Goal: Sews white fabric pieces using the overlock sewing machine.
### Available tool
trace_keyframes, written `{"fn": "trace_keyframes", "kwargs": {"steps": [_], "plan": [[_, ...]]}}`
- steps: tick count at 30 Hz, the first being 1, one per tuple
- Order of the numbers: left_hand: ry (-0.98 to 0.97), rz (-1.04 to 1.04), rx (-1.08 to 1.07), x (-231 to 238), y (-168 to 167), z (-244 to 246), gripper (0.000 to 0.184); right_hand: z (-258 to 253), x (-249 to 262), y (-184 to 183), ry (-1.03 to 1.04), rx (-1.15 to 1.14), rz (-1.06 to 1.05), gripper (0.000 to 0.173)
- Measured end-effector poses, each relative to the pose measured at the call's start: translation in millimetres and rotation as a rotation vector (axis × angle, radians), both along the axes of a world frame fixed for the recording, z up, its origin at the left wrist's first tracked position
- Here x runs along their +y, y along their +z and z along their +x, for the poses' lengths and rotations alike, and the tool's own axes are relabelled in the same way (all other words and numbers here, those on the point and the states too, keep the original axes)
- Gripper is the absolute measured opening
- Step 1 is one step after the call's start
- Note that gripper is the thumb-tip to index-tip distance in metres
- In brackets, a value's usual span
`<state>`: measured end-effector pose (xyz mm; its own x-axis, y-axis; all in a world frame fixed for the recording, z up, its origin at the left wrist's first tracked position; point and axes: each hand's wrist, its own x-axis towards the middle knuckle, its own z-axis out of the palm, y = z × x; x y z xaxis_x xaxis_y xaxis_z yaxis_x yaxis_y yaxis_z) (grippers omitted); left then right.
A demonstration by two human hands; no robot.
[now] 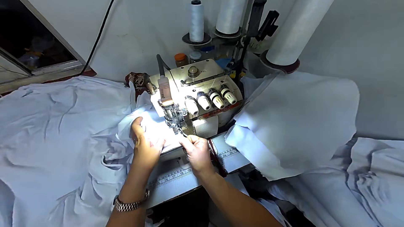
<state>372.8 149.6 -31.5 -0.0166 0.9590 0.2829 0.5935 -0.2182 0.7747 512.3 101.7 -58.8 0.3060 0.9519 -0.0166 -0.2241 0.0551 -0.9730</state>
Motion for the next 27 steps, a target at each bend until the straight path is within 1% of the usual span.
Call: {"fn": "trace_keyframes", "kwargs": {"steps": [2, 5, 6, 8, 9, 11, 13, 16, 19, 21, 23, 25, 27], "plan": [[0.028, -0.020, -0.043, 17.7, -0.9, -2.9, 0.090, 1.2, 2.6, -0.6, 0.006, -0.009, -0.005, 0.051], [0.090, -0.099, -0.263, 43.8, -0.2, -5.5, 0.095, 1.1, -0.1, -5.6, 0.010, 0.006, 0.019, 0.052], [0.115, -0.115, -0.321, 49.4, 0.9, -6.0, 0.091, 1.3, -1.8, -8.4, 0.018, 0.021, 0.031, 0.051], [0.173, -0.119, -0.358, 53.7, 1.3, -10.9, 0.072, 1.9, -6.5, -16.2, 0.052, 0.059, 0.067, 0.047], [0.197, -0.125, -0.347, 52.5, -0.5, -16.3, 0.063, 2.0, -9.6, -21.7, 0.075, 0.077, 0.089, 0.044], [0.230, -0.162, -0.284, 40.5, -4.4, -29.3, 0.054, 1.8, -18.4, -31.9, 0.135, 0.115, 0.103, 0.040], [0.255, -0.218, -0.183, 20.5, -6.2, -41.0, 0.053, 0.3, -28.8, -40.6, 0.210, 0.114, 0.095, 0.039], [0.238, -0.296, -0.023, -16.5, -6.8, -53.9, 0.054, -5.9, -41.9, -48.8, 0.322, 0.087, 0.102, 0.034], [0.213, -0.312, 0.028, -50.9, -10.9, -57.7, 0.056, -13.5, -49.0, -47.5, 0.407, 0.036, 0.130, 0.020], [0.198, -0.305, 0.068, -70.6, -13.1, -55.0, 0.055, -18.6, -51.3, -44.3, 0.427, 0.013, 0.140, 0.013], [0.175, -0.286, 0.121, -88.9, -16.2, -47.0, 0.054, -21.8, -52.8, -39.6, 0.410, -0.002, 0.137, 0.013], [0.153, -0.280, 0.196, -106.6, -17.5, -32.6, 0.055, -22.9, -53.3, -36.0, 0.380, -0.025, 0.128, 0.018], [0.115, -0.339, 0.276, -122.4, -14.8, -12.3, 0.053, -22.6, -52.7, -34.4, 0.365, -0.025, 0.127, 0.024]]}}
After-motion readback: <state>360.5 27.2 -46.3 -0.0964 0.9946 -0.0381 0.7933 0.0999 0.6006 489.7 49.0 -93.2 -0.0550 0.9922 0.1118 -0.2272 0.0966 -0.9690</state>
